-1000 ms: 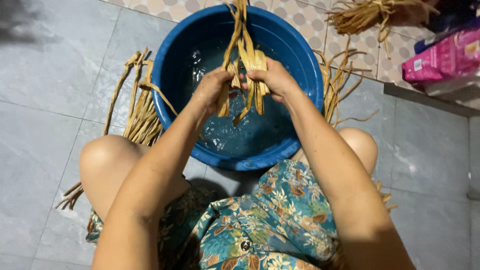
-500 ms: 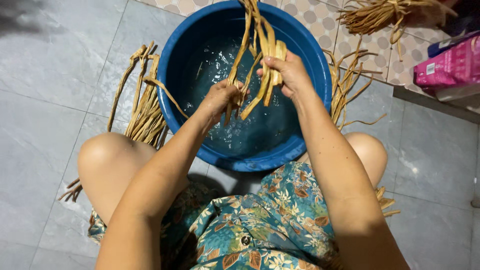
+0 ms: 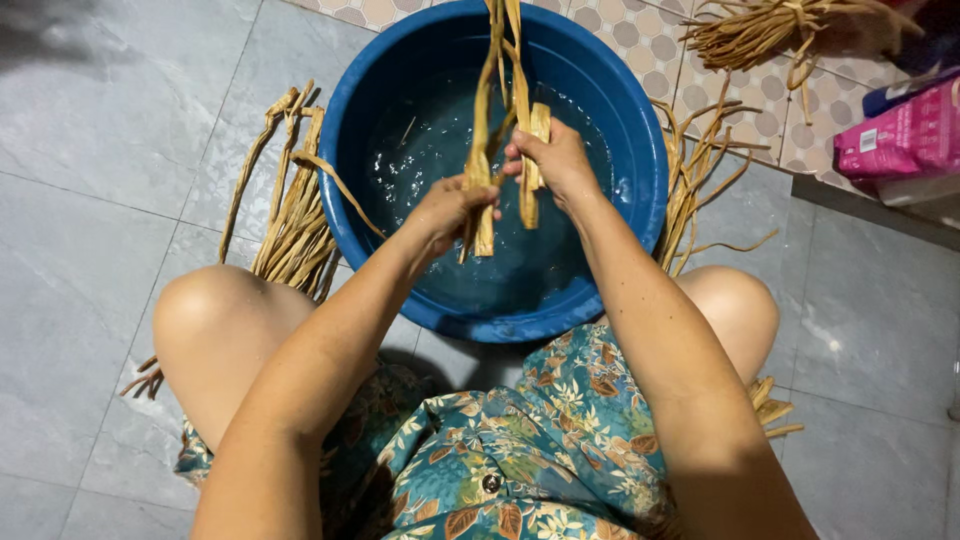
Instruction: The person sits on the floor and repeatedly submerges bundles of dried sticks into a blue basin of water. They agitate the sticks by hand, lift them out, and place them on the floor beside the basin, repeating this process with multiple bundles.
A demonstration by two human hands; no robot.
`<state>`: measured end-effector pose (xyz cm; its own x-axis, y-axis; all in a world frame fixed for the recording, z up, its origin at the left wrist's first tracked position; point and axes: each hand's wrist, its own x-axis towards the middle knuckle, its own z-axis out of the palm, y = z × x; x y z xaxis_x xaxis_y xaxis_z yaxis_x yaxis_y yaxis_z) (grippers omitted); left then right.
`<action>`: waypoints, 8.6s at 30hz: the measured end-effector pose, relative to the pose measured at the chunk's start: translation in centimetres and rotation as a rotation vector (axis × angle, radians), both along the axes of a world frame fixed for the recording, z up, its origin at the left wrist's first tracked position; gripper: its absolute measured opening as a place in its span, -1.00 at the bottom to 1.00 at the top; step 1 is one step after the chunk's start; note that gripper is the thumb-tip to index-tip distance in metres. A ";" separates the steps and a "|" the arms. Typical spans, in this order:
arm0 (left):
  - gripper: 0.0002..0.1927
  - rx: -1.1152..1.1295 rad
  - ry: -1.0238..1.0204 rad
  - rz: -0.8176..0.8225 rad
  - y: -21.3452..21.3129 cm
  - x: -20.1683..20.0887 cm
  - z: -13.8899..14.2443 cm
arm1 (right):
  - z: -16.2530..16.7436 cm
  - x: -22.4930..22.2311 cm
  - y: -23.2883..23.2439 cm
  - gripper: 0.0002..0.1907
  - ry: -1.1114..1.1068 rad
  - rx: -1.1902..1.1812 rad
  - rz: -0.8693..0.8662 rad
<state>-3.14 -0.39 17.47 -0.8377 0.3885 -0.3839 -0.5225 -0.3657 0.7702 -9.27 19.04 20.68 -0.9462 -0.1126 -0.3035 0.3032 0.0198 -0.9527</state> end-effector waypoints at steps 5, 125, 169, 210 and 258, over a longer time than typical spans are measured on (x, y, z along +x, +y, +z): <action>-0.76 -0.192 0.111 0.066 -0.1 0.0 -0.4 | -0.9 1.5 -0.5 -0.71 -0.084 0.048 0.067; -0.74 0.047 -0.166 0.058 0.2 2.2 1.3 | -8.6 3.9 -2.5 -0.41 0.281 0.510 0.198; -0.65 -0.538 0.250 -0.386 -6.8 12.8 6.2 | -14.3 -0.4 3.0 -0.82 -0.184 0.023 -0.547; -0.72 -1.001 0.416 0.191 -22.7 12.5 14.5 | -16.7 1.5 11.0 -0.60 -0.306 0.088 -0.689; -0.44 -0.861 0.395 -0.425 -4.8 5.9 -8.9 | -21.7 8.4 -0.1 -0.64 -0.432 0.571 -0.362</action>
<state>2.71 -5.20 8.52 -0.8224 0.4054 -0.3991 -0.1332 0.5449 0.8279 -0.89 18.89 -0.98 -0.6799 0.4621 -0.5694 0.7238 0.2983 -0.6222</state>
